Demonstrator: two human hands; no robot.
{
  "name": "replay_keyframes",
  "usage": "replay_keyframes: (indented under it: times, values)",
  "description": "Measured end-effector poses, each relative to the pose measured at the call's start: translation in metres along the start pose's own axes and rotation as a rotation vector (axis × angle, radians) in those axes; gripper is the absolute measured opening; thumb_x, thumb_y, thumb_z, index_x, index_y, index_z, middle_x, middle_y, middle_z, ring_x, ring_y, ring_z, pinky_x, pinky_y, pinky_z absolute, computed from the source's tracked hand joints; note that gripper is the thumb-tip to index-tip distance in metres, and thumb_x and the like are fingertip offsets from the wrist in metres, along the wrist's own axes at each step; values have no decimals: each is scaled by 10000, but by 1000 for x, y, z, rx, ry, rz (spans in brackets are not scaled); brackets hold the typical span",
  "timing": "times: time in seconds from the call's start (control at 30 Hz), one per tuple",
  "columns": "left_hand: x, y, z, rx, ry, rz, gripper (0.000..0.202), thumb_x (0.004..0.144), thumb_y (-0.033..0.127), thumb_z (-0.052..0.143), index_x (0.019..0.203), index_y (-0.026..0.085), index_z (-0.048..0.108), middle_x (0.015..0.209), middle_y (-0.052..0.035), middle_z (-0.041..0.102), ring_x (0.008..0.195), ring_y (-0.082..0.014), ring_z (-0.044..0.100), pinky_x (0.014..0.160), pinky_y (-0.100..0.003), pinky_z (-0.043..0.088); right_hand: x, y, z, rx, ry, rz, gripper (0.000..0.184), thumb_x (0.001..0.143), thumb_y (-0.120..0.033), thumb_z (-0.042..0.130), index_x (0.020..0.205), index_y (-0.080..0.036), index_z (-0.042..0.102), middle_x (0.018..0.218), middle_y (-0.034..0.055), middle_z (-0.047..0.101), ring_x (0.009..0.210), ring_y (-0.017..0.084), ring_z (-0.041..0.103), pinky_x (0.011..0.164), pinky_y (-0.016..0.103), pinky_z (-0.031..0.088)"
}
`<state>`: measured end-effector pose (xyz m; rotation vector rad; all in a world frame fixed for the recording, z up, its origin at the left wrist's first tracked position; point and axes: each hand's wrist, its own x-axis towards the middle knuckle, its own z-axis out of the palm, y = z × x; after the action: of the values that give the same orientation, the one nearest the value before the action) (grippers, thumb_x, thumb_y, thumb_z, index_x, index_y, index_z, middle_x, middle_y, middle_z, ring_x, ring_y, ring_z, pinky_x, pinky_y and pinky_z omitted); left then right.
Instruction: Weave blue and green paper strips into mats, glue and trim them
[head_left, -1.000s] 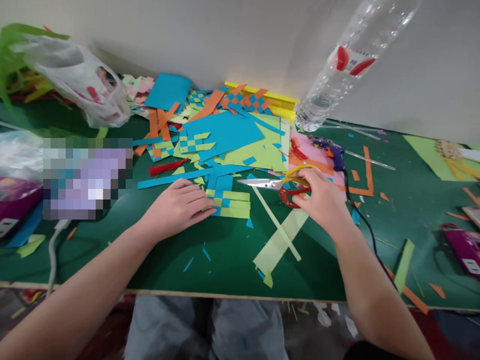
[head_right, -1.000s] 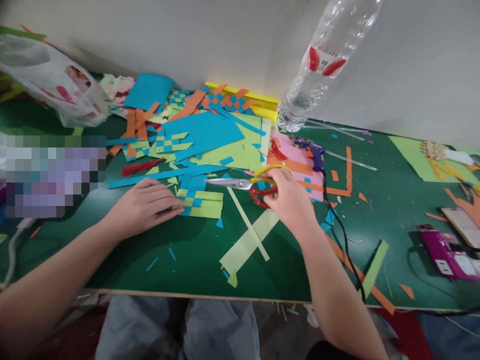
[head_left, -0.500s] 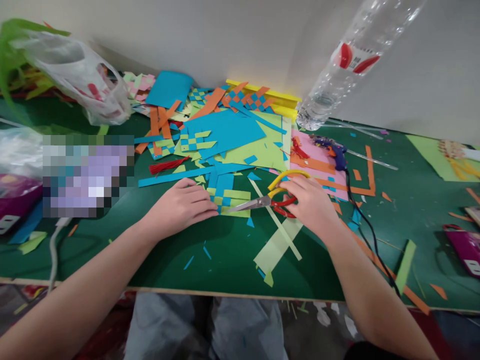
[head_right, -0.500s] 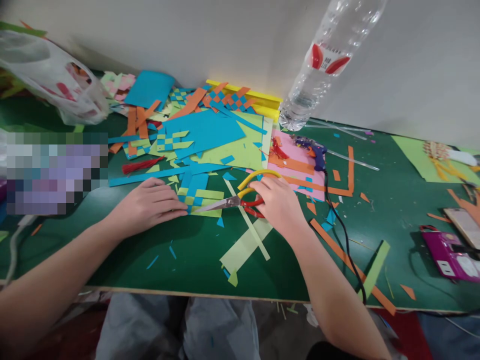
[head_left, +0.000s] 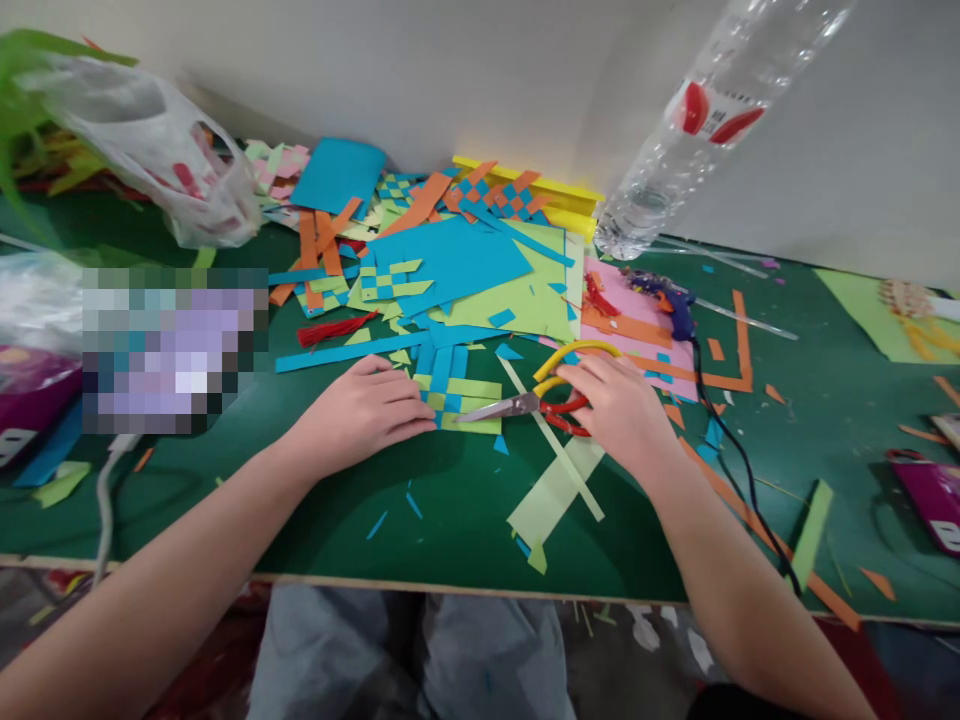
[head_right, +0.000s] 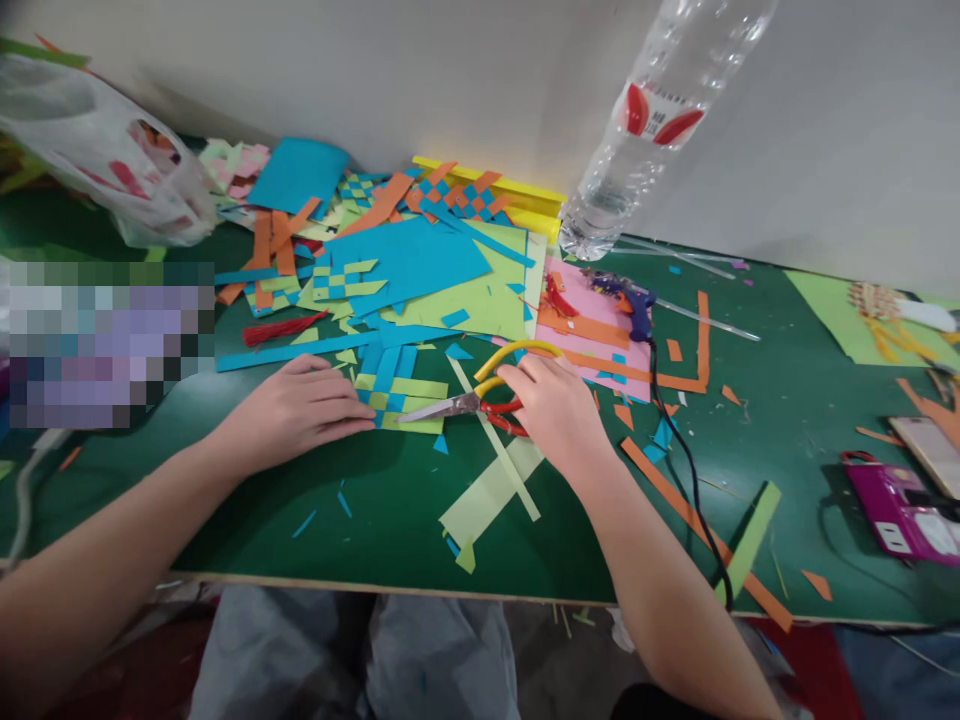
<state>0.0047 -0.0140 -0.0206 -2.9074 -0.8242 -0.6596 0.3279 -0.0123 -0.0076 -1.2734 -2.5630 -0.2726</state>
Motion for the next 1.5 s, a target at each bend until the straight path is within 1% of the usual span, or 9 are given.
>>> replay_keyframes:
  times: [0.3,0.43,0.57,0.83,0.93,1.0,1.13,1.27,1.5]
  values:
    - [-1,-1,2,-13,-9,-11,123,929,282,559,887,208,648,812,33,722,801,-136,652,807,-334,405,-1,10,-2,35,-32,25,290,806,-75,513,1045,-161,655,941,107,645,917,274,610,786,421,486]
    - [-1,-2,2,-25,-12,-23,118,924,280,564,882,214,652,808,34,724,797,-137,653,811,-334,406,-1,12,-4,52,-61,25,309,793,-60,519,1058,-153,648,977,122,639,988,297,598,827,445,486]
    - [-3,-3,3,-44,-33,-33,109,921,279,566,888,222,653,819,33,724,796,-141,650,814,-336,405,-1,15,-7,40,-82,20,325,777,-37,490,1033,-164,644,982,123,636,984,301,590,829,458,492]
    - [-4,-3,3,-62,-44,-48,115,923,284,561,883,223,651,824,28,725,804,-143,653,822,-344,405,-4,24,-11,41,-81,41,459,691,24,447,1048,-192,638,1019,91,635,1028,275,577,830,415,487]
    - [-3,-3,3,-57,-35,-43,125,927,288,556,879,221,650,823,25,727,802,-144,654,821,-344,406,-3,22,-12,96,-50,79,457,695,22,434,1046,-194,631,1057,87,642,1055,276,577,830,422,475]
    - [-3,-3,2,-55,-24,-34,127,925,289,560,870,218,650,808,26,723,787,-143,651,814,-341,407,-2,17,-11,117,-14,95,399,723,-1,451,1028,-186,631,1053,92,651,1056,282,579,832,432,469]
    - [-2,-3,2,-46,-23,-29,125,924,291,561,867,217,645,794,28,716,762,-141,646,805,-337,407,2,5,-5,77,34,89,292,776,-60,487,996,-177,640,958,98,656,962,275,597,784,414,476]
    - [-1,-1,1,-39,-28,-27,138,931,292,550,859,215,638,781,28,717,760,-145,646,796,-339,406,2,-4,0,45,14,52,353,747,-8,454,1013,-157,633,903,93,634,846,245,592,734,384,478]
    - [-2,-2,2,-47,-41,-40,137,933,292,546,868,220,643,796,29,722,773,-139,648,801,-339,404,1,-3,1,40,-55,49,346,771,-12,456,1030,-158,633,928,106,632,897,267,599,771,411,480]
